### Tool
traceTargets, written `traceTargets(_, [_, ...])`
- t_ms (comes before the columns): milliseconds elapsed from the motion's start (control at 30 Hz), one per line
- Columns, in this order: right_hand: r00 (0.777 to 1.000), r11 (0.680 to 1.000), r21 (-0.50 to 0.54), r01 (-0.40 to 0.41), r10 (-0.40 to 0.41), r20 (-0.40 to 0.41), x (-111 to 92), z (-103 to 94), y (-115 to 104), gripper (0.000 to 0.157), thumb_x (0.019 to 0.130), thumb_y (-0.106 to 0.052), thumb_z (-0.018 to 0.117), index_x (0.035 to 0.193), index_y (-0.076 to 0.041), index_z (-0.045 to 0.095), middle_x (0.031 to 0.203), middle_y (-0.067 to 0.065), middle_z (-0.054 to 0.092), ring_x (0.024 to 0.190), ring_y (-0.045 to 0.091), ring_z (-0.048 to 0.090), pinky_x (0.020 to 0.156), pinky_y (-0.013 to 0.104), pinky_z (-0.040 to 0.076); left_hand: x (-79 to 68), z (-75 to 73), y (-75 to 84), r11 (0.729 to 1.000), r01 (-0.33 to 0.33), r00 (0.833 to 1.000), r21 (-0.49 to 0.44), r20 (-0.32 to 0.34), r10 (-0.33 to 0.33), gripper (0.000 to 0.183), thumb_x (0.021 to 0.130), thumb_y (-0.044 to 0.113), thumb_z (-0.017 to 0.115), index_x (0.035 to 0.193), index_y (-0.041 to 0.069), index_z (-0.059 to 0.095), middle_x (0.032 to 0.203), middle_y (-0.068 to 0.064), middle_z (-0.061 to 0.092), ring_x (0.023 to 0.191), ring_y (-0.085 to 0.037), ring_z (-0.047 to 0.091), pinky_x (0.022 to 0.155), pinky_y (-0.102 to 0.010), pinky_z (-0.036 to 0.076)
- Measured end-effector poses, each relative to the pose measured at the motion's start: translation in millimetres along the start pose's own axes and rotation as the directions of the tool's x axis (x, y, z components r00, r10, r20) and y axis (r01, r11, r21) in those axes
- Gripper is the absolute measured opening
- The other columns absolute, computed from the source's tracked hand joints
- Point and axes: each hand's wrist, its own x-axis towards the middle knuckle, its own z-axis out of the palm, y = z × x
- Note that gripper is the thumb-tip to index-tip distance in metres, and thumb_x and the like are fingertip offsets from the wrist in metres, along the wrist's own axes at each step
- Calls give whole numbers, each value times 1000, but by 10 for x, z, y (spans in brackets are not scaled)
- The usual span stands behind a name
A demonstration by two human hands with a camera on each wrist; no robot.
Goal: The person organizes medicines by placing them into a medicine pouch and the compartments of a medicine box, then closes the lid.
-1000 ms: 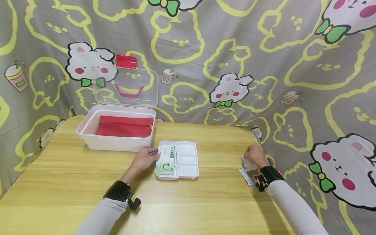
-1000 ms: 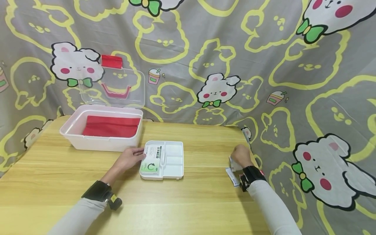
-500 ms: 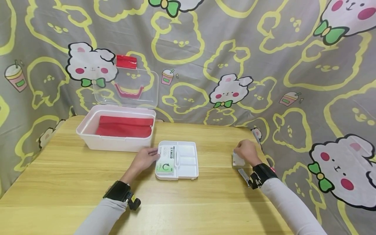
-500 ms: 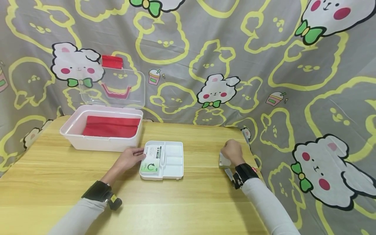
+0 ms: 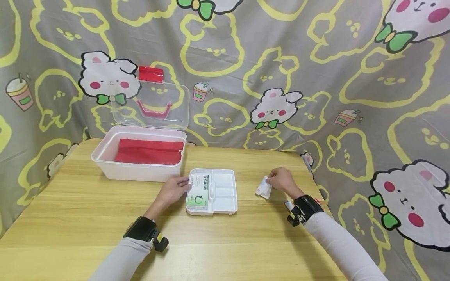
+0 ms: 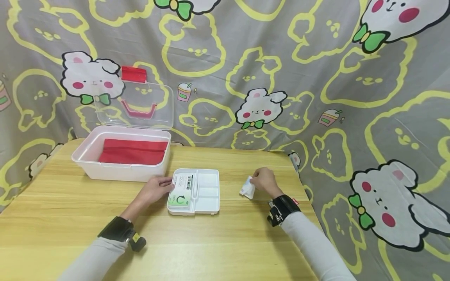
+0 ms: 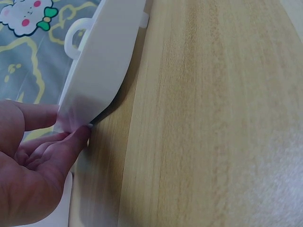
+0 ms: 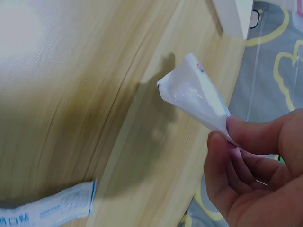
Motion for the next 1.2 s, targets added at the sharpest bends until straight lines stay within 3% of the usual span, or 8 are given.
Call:
traceTargets(133, [999,997,75,-27,24,29,-14,28,-103,16,90,-7,68,93,8,70,87,22,72,61,25,71,56,30,59,-1,-4,7,1000,-4,1000,7,-2,4,46,98,19,63,139,-2,58,138,-20,61,132,-39,57,111,-53,43])
traceTargets(300, [998,987,151,-53,48,37,2,53,-211,16,91,-8,67,92,8,68,83,20,72,69,31,74,66,40,63,-4,-7,17,1000,8,1000,3,-1,-8,47,99,20,63,140,-1,57,140,-20,60,133,-38,55,111,-52,44])
traceTargets(467, [997,965,250,-75,68,36,55,80,-325,15,90,-7,68,92,8,68,80,19,74,62,20,72,72,44,63,-10,-7,21,1000,13,1000,2,0,-13,46,98,20,63,140,-1,57,140,-21,60,133,-39,56,110,-52,45])
traceTargets(667, [997,925,373,-69,58,41,100,130,-512,17,91,-4,67,97,12,67,84,23,73,58,13,69,68,39,63,-14,-12,15,1000,9,1000,-2,2,-9,46,98,19,63,139,-2,58,140,-22,60,133,-40,55,109,-52,45])
traceTargets(800, [999,906,422,-46,32,40,110,197,-643,16,91,-3,68,97,12,67,83,22,73,61,16,70,66,35,63,-14,-10,12,1000,9,1000,0,0,-9,46,98,19,64,139,-2,58,139,-22,60,133,-40,55,110,-52,45])
traceTargets(1000, [997,885,463,-45,13,72,82,364,-837,14,92,-4,70,97,9,68,81,19,73,69,29,75,75,46,62,-9,-7,9,1000,12,1000,6,-1,-12,46,98,20,64,139,-1,58,140,-21,61,133,-39,55,110,-52,45])
traceTargets(1200, [996,887,460,-51,13,85,79,589,-934,14,90,-5,71,94,8,70,77,17,73,58,19,71,72,45,63,-7,-1,12,1000,-1,1000,-2,-1,1,45,98,19,64,138,-2,59,139,-21,61,132,-39,56,109,-51,46])
